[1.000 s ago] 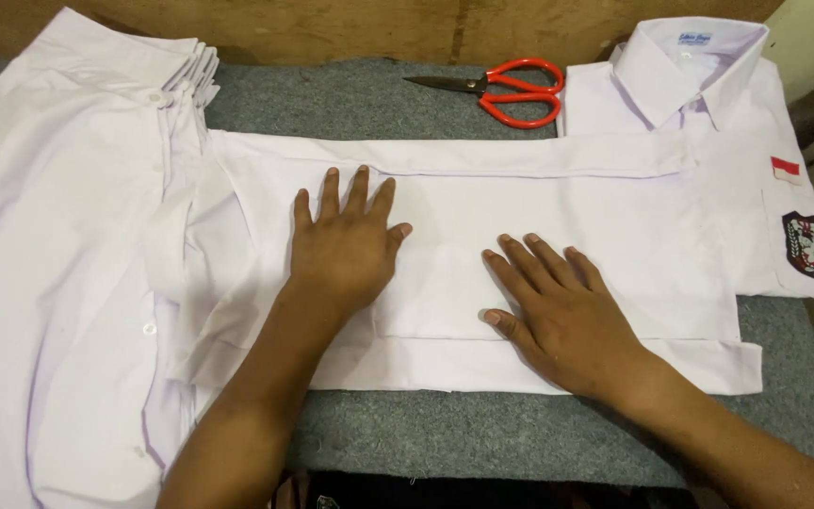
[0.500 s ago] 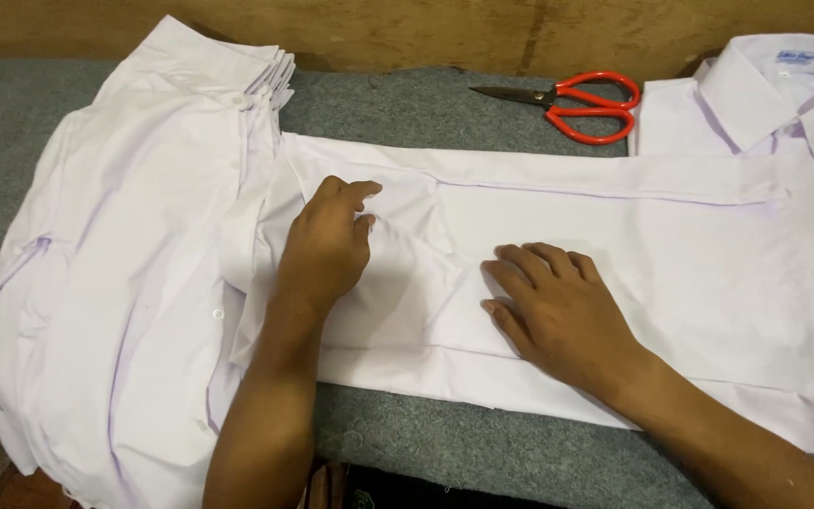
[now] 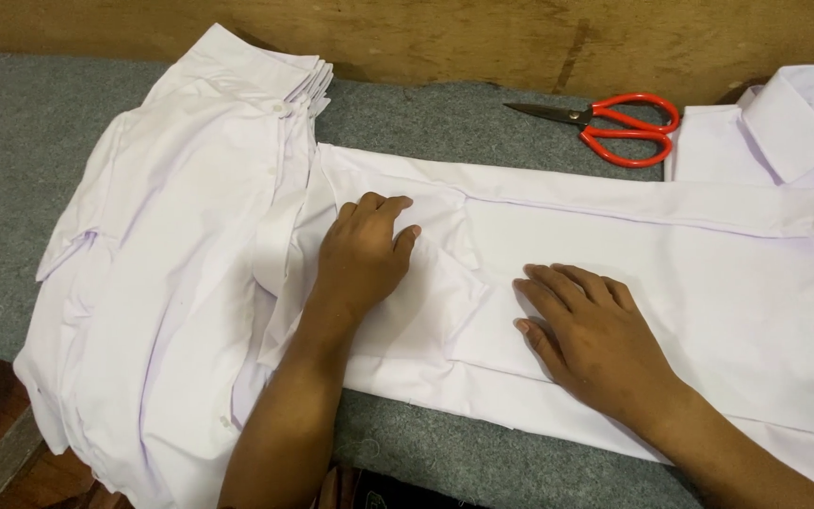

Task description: Folding a white school shirt, trimming loose threads with scissors, and buttoning the collar.

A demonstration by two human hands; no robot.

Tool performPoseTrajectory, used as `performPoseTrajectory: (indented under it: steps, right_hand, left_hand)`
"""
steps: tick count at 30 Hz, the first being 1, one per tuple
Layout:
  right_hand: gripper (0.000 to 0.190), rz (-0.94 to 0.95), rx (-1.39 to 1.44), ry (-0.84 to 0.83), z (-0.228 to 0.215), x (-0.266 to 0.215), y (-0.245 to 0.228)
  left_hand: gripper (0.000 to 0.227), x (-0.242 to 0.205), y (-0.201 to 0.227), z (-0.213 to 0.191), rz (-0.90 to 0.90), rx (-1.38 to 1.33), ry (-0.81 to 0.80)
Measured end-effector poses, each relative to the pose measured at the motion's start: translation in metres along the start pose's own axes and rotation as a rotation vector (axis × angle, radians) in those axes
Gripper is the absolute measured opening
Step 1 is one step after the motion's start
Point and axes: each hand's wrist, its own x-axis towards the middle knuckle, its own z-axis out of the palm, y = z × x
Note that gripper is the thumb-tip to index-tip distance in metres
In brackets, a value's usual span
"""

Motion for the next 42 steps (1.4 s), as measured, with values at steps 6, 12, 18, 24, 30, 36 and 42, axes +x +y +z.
performPoseTrajectory:
  steps: [6, 12, 18, 24, 30, 36, 42]
  right_hand:
    - [0.045, 0.023, -0.006, -0.01, -0.001, -0.002, 0.002]
    - [0.04, -0.031, 0.054, 0.068, 0.001, -0.002, 0.012]
    - [0.021, -0.469, 0.092, 0.566, 0.013, -0.009, 0.009]
    - [0.071, -0.598, -0.048, 0.249, 0.038, -0.02, 0.0]
    - [0.066, -0.541, 0.058, 0.196, 0.04, -0.021, 0.005]
    - [0.065, -0.45, -0.009, 0.236, 0.037, -0.017, 0.025]
    - [0.08, -0.065, -0.231, 0.263, 0.049, -0.013, 0.055]
  left_hand:
    - [0.034, 0.001, -0.009, 0.003, 0.036, -0.069, 0.014]
    - [0.023, 0.005, -0.015, 0.007, 0.316, -0.124, 0.405]
    - [0.041, -0.008, 0.014, 0.016, 0.454, -0.17, 0.215]
    - [0.06, -0.01, 0.023, 0.053, 0.444, 0.034, -0.194]
    - [0.064, -0.016, 0.023, 0.043, 0.445, -0.037, -0.229]
    - [0.058, -0.018, 0.024, 0.042, 0.552, -0.1, -0.173]
    - [0.06, -0.017, 0.024, 0.041, 0.502, -0.071, -0.241]
